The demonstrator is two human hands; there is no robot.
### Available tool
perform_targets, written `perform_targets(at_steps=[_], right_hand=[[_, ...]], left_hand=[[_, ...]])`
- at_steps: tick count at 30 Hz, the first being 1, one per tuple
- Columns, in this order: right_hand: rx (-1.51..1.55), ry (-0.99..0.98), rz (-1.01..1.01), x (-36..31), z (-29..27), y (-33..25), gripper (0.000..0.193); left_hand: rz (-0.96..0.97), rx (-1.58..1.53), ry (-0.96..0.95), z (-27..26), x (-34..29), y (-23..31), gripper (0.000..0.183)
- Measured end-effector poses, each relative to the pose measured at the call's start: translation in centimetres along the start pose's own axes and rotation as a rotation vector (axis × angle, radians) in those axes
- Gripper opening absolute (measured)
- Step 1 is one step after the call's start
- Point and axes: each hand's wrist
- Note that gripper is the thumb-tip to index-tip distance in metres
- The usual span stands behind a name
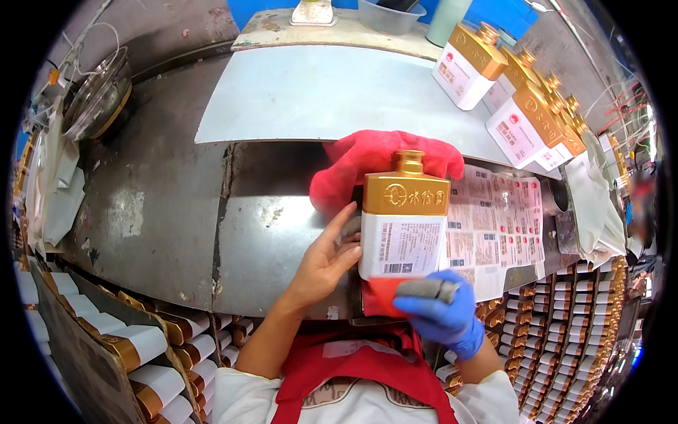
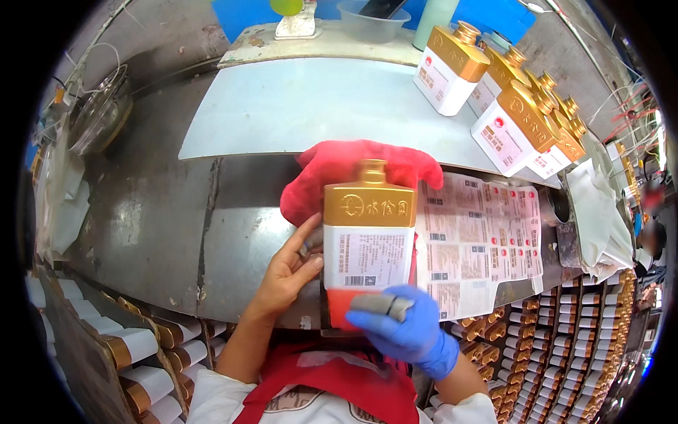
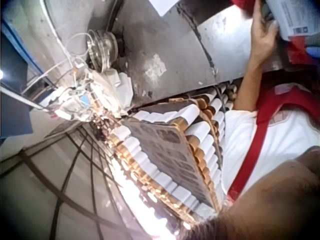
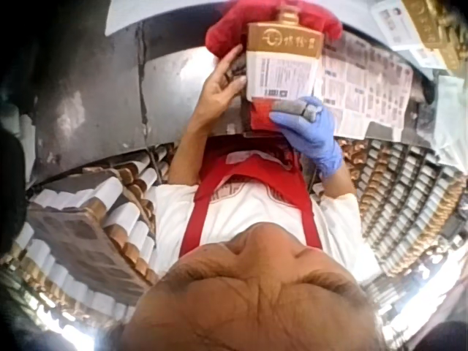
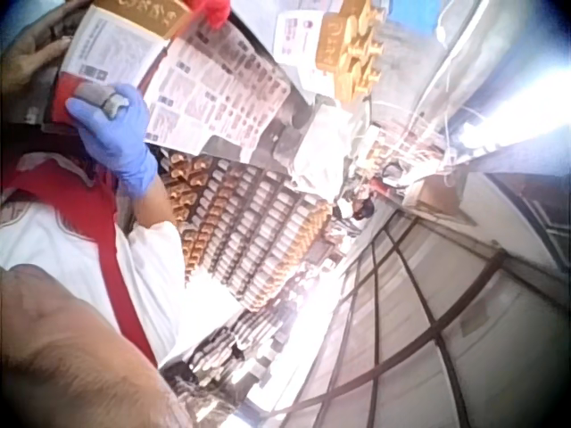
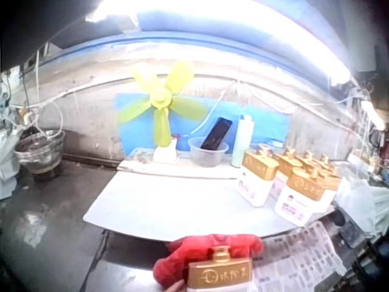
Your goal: The person applies labels to gold and white bottles using a red cloth to hold the bottle steady. They peel labels from a sheet, align them on the bottle, and smooth them down with a tool. The person handles multiple bottles sequentially, placing finished ones on a nearby surface.
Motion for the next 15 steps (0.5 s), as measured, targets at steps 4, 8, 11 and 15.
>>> perform_targets(at_steps=[4, 8, 11, 15], right_hand=[[0.002, -0.04, -0.059, 0.4, -0.1, 0.9, 0.038], [-0.023, -0.09, 0.115, 0.3, 0.0, 0.1, 0.034], [-0.155, 0.055, 0.148, 4.9, 0.3, 2.0, 0.031], [-0.096, 0.314, 0.153, 9.4, 0.5, 4.8, 0.03]], left_hand=[[-0.017, -0.008, -0.007, 0.3, 0.0, 0.5, 0.062], [-0.042, 0.001, -0.001, -0.1, -0.5, 0.1, 0.06], [-0.008, 0.07, 0.015, 0.0, -0.9, -0.1, 0.059], [0.012, 0.178, -0.018, 0.0, -1.6, 0.5, 0.057]])
Point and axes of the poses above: each hand's wrist, its own x-axis towards the middle knuckle, its own z-axis out of the palm, y = z × x, and after that the axes turned 9 degrees about y, right-handed
